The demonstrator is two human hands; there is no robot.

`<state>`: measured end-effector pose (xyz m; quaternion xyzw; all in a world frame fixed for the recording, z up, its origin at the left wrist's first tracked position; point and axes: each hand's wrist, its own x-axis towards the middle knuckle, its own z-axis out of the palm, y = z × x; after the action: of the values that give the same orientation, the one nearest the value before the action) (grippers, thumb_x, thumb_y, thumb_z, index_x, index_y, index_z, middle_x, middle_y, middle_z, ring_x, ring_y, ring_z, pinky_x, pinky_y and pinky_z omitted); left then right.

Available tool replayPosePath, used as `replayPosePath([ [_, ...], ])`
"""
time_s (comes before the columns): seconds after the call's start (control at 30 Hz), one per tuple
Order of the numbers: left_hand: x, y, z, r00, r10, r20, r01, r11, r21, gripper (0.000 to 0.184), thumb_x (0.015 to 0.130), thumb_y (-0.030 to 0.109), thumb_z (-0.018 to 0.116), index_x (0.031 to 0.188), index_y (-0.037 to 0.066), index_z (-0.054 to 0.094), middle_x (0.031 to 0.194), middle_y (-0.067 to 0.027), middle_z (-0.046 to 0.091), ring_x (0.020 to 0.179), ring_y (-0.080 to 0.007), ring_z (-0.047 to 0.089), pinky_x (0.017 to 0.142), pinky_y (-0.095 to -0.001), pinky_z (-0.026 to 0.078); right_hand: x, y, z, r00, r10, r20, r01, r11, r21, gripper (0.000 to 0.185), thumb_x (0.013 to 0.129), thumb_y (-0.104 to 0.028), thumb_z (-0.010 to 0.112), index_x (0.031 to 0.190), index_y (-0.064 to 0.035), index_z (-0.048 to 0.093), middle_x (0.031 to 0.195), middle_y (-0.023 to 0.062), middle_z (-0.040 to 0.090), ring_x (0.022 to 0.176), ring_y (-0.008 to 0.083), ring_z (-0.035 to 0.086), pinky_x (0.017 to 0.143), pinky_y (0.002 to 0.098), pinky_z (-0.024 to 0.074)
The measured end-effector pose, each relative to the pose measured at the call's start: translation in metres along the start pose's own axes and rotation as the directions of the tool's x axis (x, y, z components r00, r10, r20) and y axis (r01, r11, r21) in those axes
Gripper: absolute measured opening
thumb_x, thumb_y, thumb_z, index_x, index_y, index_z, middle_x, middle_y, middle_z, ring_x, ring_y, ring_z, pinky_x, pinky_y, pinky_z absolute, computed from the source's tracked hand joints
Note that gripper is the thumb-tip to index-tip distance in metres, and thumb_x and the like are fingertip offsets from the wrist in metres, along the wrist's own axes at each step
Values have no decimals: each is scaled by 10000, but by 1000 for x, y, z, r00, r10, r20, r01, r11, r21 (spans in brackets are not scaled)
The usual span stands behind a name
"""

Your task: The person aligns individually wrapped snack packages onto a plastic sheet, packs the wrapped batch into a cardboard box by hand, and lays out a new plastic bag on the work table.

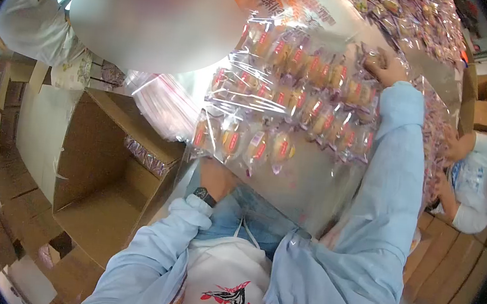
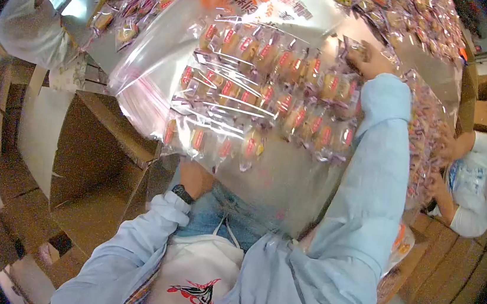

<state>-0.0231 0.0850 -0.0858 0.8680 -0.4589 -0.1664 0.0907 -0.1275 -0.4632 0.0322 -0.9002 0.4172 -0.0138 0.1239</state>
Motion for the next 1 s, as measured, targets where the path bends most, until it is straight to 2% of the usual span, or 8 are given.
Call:
replayPosePath([
  [0.13, -9, -14, 21, 978, 110, -177, -126, 989, -79, 392, 846, 473, 690, 1088, 177, 774, 835, -95, 700, 596, -338, 628, 543, -536, 449, 33, 30, -38, 985, 3, -175, 25, 988, 154, 850, 816, -528, 842, 1433, -23, 548, 1312, 230, 668, 1205, 367, 650, 1013, 432, 517],
  [0.27, -1, 2, -5, 928, -56, 368, 165, 948, -271, 733, 909, 321, 695, 1547, 89, 417, 1049, -156, 713, 917, -370, 673, 886, -505, 501, 56, 81, -14, 972, 151, -177, -39, 854, 518, 917, 823, -568, 818, 1476, -18, 482, 1296, 277, 654, 1202, 383, 649, 1007, 449, 519],
  [0.37, -2, 11, 8, 920, -51, 390, 167, 948, -271, 703, 904, 330, 695, 1514, 91, 442, 1050, -160, 712, 935, -374, 665, 899, -511, 492, 25, 11, 3, 910, 204, -361, -308, 916, -258, 987, 850, -723, 668, 1513, -33, 428, 1355, 310, 597, 1210, 434, 619, 1029, 557, 477],
  [0.5, -4, 15, 18, 919, -66, 388, 184, 943, -277, 663, 896, 342, 694, 1471, 94, 476, 1051, -164, 710, 958, -380, 656, 917, -520, 479, 14, -20, 19, 870, -45, -491, -66, 976, -207, 796, 816, -624, 770, 1312, -26, 597, 1251, 218, 663, 1156, 411, 613, 971, 479, 506],
  [0.7, 3, 20, 29, 919, -89, 385, 210, 935, -285, 607, 884, 360, 694, 1405, 98, 527, 1053, -171, 708, 994, -389, 641, 944, -533, 460, 108, 65, -18, 709, -74, -701, 259, 952, 162, 862, 771, -598, 839, 1399, -51, 614, 1291, 223, 666, 1232, 345, 609, 1031, 449, 482],
  [0.8, 3, 23, 30, 913, -99, 396, 227, 930, -290, 580, 878, 369, 693, 1373, 100, 552, 1054, -175, 706, 1011, -393, 634, 957, -539, 450, 145, 77, -55, 935, 86, -345, 66, 912, 406, 828, 791, -458, 870, 1418, 2, 586, 1500, 246, 497, 1280, 323, 596, 1065, 411, 472],
  [0.9, 4, 28, 32, 910, -97, 403, 227, 930, -290, 555, 873, 378, 693, 1340, 102, 577, 1055, -178, 705, 1029, -397, 627, 971, -545, 441, 155, 62, -41, 933, 249, -259, -204, 961, 188, 833, 781, -393, 889, 1423, 33, 572, 1625, 290, 298, 1354, 346, 535, 1096, 414, 453],
  [1.0, 4, 32, 34, 908, -105, 406, 237, 926, -292, 531, 867, 387, 693, 1307, 104, 603, 1056, -182, 703, 1047, -402, 619, 984, -552, 431, 171, 66, -23, 958, 203, -201, -100, 897, 430, 965, 715, -481, 906, 1467, 6, 546, 1610, 298, 248, 1472, 385, 382, 1155, 471, 393],
])
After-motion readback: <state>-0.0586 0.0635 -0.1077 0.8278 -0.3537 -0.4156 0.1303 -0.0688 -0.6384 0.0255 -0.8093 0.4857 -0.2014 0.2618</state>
